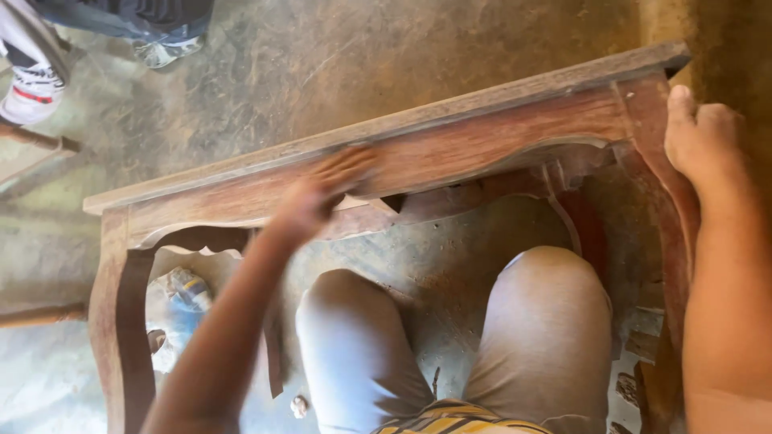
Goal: Sanding the wooden frame of a table using sandpaper
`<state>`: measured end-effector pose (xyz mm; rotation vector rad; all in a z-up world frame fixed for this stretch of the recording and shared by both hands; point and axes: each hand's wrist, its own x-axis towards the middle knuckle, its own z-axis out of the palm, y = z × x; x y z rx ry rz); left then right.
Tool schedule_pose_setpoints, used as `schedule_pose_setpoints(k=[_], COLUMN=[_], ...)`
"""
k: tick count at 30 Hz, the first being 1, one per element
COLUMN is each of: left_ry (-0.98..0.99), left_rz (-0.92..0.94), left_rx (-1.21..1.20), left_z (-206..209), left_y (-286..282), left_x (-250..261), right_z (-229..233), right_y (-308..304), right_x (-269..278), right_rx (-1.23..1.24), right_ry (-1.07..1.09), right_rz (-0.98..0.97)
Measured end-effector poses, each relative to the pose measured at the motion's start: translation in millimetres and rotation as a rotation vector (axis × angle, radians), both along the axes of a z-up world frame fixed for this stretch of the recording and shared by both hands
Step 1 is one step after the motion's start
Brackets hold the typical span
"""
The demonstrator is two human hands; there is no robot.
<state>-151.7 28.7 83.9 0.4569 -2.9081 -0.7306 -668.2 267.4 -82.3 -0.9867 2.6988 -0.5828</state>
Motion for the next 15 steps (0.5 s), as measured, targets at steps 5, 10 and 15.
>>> schedule_pose_setpoints(k=[5, 10, 15], left_ry=[-0.039, -0.067, -0.227], left_rz=[0.497, 0.390, 0.121], left_rx=[-0.199, -0.286, -0.509], left_z=[1.8, -48.0, -71.7], left_y=[-13.1, 33.8, 57.5], left_x=[139.1, -3.0, -130.5], right_z=[13.0, -27.9, -45.7], right_y=[-2.8, 0.6, 3.0], right_x=[8.0, -11.4, -24.2], right_rx=[0.094, -0.050, -0.083], right_ry=[0.032, 0.117, 0.051], right_rz=[-0.030, 0.074, 0.074])
